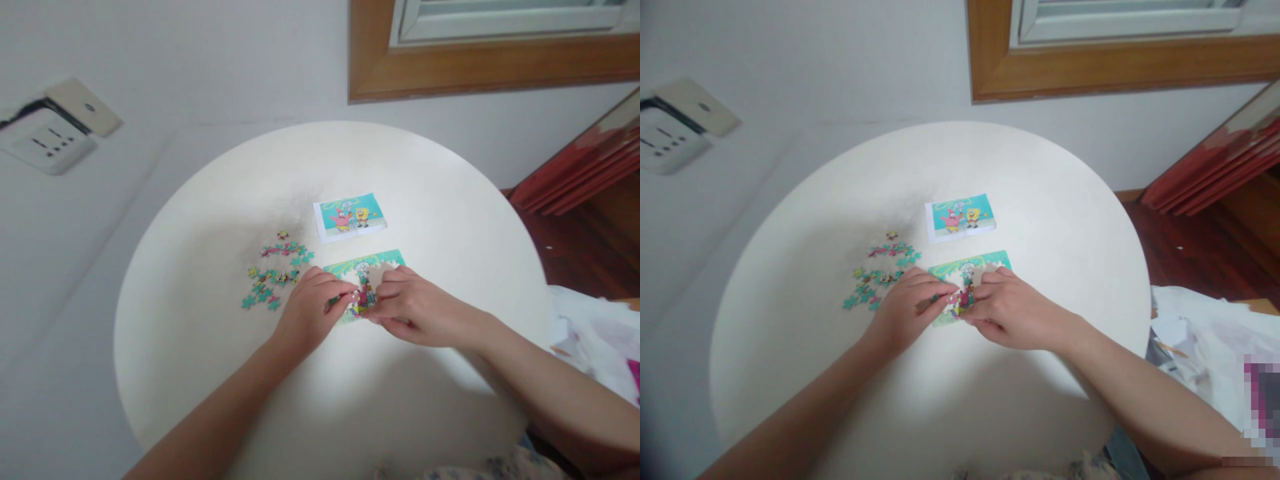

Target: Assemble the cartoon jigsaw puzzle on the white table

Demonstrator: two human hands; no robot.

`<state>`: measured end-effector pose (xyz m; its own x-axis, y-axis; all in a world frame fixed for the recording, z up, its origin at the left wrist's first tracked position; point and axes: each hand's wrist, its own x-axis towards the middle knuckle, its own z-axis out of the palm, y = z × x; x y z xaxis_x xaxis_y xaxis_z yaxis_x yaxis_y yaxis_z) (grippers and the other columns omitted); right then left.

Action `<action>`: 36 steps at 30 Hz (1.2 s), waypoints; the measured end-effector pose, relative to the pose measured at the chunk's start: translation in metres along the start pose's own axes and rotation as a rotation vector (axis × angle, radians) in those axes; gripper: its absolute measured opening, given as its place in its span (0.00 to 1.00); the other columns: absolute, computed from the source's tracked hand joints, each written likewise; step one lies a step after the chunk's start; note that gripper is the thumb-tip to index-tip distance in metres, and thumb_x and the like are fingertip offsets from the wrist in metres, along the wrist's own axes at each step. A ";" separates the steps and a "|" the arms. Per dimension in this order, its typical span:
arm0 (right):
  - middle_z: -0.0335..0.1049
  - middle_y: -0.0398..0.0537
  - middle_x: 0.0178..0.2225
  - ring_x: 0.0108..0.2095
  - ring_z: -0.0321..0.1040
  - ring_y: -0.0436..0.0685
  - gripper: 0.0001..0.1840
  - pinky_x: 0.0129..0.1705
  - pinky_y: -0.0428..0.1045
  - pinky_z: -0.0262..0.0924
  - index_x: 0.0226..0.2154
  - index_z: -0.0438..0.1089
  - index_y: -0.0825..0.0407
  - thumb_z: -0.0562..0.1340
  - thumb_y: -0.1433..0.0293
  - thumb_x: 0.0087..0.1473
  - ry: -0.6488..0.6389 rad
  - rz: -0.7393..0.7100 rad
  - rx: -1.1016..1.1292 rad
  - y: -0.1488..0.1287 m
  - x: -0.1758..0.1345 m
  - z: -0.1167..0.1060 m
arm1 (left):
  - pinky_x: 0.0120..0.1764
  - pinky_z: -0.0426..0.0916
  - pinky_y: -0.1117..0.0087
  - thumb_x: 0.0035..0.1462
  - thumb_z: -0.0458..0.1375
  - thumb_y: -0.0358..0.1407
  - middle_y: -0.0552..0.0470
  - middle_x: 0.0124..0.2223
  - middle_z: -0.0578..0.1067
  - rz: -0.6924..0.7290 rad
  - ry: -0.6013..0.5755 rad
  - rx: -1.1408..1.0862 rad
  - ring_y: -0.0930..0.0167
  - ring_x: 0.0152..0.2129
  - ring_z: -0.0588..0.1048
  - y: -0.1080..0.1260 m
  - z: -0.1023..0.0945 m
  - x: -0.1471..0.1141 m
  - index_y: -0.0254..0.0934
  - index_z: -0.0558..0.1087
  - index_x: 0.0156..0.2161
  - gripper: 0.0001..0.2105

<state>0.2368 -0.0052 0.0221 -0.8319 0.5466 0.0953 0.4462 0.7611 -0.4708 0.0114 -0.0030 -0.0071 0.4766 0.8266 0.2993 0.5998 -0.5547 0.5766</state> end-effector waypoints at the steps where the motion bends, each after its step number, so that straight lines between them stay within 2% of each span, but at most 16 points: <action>1: 0.74 0.48 0.34 0.38 0.62 0.56 0.12 0.44 0.53 0.51 0.41 0.75 0.48 0.57 0.72 0.59 0.000 0.001 0.001 0.000 0.000 0.000 | 0.42 0.64 0.65 0.57 0.59 0.32 0.52 0.33 0.79 0.001 -0.002 0.000 0.69 0.32 0.73 0.000 0.000 0.000 0.38 0.78 0.38 0.05; 11: 0.74 0.48 0.35 0.40 0.62 0.56 0.12 0.45 0.53 0.50 0.41 0.75 0.48 0.57 0.73 0.59 -0.001 -0.010 0.006 0.000 0.000 0.000 | 0.41 0.63 0.66 0.57 0.60 0.33 0.55 0.32 0.80 -0.051 -0.039 0.018 0.70 0.31 0.73 0.002 -0.008 0.000 0.39 0.77 0.34 0.04; 15: 0.73 0.48 0.33 0.38 0.61 0.56 0.11 0.43 0.52 0.50 0.40 0.75 0.49 0.57 0.72 0.59 0.031 -0.018 -0.006 0.001 0.001 0.001 | 0.38 0.64 0.69 0.55 0.61 0.34 0.56 0.32 0.79 -0.202 -0.061 -0.023 0.70 0.31 0.73 0.003 -0.015 -0.003 0.42 0.78 0.34 0.04; 19: 0.71 0.47 0.30 0.35 0.62 0.55 0.12 0.39 0.52 0.50 0.41 0.75 0.50 0.56 0.71 0.61 0.143 0.055 -0.018 0.003 0.001 0.004 | 0.31 0.63 0.73 0.53 0.62 0.37 0.57 0.30 0.78 -0.385 -0.081 -0.124 0.73 0.26 0.72 0.005 -0.019 -0.004 0.43 0.79 0.34 0.04; 21: 0.70 0.47 0.29 0.35 0.63 0.55 0.12 0.39 0.51 0.49 0.42 0.74 0.49 0.56 0.69 0.62 0.197 0.096 -0.014 0.005 0.001 0.005 | 0.29 0.63 0.74 0.53 0.62 0.38 0.58 0.29 0.78 -0.420 -0.106 -0.153 0.74 0.25 0.71 0.007 -0.019 -0.003 0.43 0.80 0.33 0.04; 30: 0.71 0.48 0.32 0.37 0.63 0.56 0.11 0.41 0.52 0.52 0.38 0.71 0.51 0.55 0.65 0.63 0.270 0.138 0.069 0.002 0.005 0.011 | 0.26 0.64 0.75 0.52 0.61 0.35 0.57 0.29 0.80 -0.301 -0.109 -0.194 0.75 0.20 0.71 0.016 -0.018 -0.002 0.42 0.80 0.34 0.05; 36: 0.69 0.47 0.30 0.35 0.61 0.56 0.08 0.40 0.52 0.52 0.34 0.69 0.52 0.56 0.67 0.62 0.321 0.183 0.133 0.000 0.009 0.017 | 0.25 0.64 0.75 0.54 0.60 0.35 0.57 0.28 0.79 -0.266 -0.116 -0.194 0.75 0.20 0.70 0.016 -0.018 -0.002 0.42 0.79 0.35 0.06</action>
<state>0.2241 -0.0064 0.0082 -0.5877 0.7665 0.2591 0.5135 0.6008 -0.6127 0.0083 -0.0119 0.0148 0.3969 0.9171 0.0375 0.5845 -0.2840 0.7601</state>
